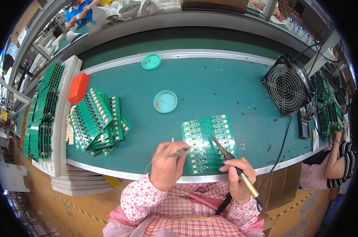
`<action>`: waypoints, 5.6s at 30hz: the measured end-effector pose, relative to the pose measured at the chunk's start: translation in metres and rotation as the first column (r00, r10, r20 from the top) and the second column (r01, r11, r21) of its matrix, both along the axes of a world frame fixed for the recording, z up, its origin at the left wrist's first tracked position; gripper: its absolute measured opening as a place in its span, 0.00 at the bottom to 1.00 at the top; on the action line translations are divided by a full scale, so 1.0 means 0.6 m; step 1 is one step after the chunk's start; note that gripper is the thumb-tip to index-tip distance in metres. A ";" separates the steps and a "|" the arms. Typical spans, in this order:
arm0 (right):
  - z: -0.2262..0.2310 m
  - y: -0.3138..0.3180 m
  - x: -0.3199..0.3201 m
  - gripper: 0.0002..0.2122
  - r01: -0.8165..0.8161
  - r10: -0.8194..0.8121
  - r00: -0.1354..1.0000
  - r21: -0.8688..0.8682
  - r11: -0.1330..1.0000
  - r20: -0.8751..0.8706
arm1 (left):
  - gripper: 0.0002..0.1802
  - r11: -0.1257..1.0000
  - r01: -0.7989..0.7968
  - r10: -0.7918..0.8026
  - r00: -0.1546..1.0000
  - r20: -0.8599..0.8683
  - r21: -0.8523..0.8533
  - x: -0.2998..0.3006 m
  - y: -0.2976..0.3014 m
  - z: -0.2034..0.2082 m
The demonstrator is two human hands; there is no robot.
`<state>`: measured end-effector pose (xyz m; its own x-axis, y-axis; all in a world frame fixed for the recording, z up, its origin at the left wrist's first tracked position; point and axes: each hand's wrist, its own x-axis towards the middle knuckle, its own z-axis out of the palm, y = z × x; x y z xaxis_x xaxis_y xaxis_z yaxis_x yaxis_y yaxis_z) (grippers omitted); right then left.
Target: The person solders components onto a circuit board using a soldering iron and solder wire.
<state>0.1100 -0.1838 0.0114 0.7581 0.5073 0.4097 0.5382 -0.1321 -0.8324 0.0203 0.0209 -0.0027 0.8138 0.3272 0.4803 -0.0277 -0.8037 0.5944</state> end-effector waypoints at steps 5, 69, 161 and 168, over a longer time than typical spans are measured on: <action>0.002 0.013 -0.010 0.05 0.051 -0.045 0.990 -0.041 0.998 0.133 | 0.12 1.000 -0.010 0.010 1.000 -0.006 0.001 -0.001 -0.002 0.000; -0.003 -0.113 0.043 0.14 0.334 -0.290 0.920 -0.142 0.932 0.263 | 0.10 0.954 -0.156 0.136 0.986 -0.094 -0.256 -0.064 0.025 0.017; -0.022 0.015 -0.023 0.14 0.181 -0.174 0.966 -0.021 0.983 0.193 | 0.09 1.000 -0.010 0.007 0.993 -0.121 -0.020 -0.008 -0.007 0.023; -0.034 0.015 -0.056 0.08 0.005 0.032 0.993 0.327 0.945 -0.110 | 0.10 1.000 -0.006 0.005 0.992 -0.125 -0.007 -0.007 -0.007 0.023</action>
<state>0.0767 -0.1750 -0.0088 0.8029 0.3708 0.4667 0.4383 0.1632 -0.8839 0.0159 0.0164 0.0110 0.8657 0.3348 0.3722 0.0518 -0.7993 0.5987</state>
